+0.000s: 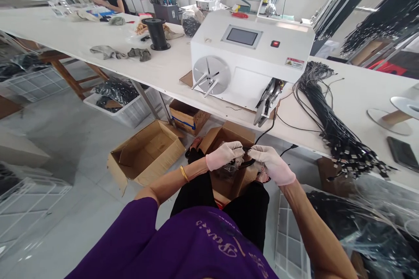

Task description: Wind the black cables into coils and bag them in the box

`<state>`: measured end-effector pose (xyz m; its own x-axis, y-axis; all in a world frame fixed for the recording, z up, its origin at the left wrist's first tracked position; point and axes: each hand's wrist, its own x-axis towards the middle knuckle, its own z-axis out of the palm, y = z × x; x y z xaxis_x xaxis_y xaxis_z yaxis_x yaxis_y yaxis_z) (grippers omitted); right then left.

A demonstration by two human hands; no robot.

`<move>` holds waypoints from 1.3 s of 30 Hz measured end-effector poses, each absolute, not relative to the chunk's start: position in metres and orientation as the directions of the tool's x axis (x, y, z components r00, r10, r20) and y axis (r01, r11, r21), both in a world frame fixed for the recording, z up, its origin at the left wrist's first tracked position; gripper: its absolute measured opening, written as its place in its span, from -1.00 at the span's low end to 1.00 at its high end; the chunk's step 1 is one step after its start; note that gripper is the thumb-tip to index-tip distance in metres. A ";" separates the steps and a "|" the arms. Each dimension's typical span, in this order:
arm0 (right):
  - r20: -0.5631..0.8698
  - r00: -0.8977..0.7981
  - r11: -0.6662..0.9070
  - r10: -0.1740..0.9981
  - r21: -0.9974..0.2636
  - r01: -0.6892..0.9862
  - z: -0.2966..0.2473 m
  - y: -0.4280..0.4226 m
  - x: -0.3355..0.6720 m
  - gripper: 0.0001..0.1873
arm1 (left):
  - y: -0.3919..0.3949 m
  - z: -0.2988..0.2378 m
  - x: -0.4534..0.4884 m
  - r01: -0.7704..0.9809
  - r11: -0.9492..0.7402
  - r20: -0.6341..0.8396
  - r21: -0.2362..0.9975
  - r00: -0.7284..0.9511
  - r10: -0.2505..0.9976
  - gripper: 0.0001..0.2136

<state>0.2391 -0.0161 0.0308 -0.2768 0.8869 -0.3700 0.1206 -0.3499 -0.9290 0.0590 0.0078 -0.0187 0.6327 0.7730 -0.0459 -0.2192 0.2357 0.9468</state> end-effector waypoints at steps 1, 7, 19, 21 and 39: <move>-0.370 -0.272 -0.359 0.888 -0.929 0.090 0.029 -0.016 0.238 -0.59 | 0.009 -0.022 0.058 -0.205 0.218 -0.044 0.954 0.625 0.779 -0.62; -0.329 -0.155 -0.298 0.931 -0.935 0.195 0.017 -0.012 0.229 -0.69 | -0.003 -0.037 0.053 -0.252 0.529 -0.105 0.810 0.826 0.554 -0.46; 0.382 -0.618 0.721 0.687 -0.461 0.516 0.048 0.009 0.267 -0.73 | 0.016 0.005 0.051 -0.167 0.714 -0.101 0.680 0.943 0.317 -0.63; 0.367 -0.712 0.801 0.598 -0.269 0.534 0.057 0.012 0.273 -0.68 | 0.028 0.011 0.052 -0.099 0.693 -0.105 0.714 0.963 0.246 -0.61; 0.376 -0.096 0.337 0.921 -0.651 0.681 0.053 0.105 0.315 -0.77 | 0.167 0.026 0.127 -0.046 -0.453 0.397 0.890 0.567 0.722 -0.86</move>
<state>0.3150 0.1048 0.0533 -0.0957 0.9215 0.3765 0.6806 0.3366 -0.6508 0.1270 0.1669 0.0260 0.5672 0.7218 0.3965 -0.0463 -0.4527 0.8904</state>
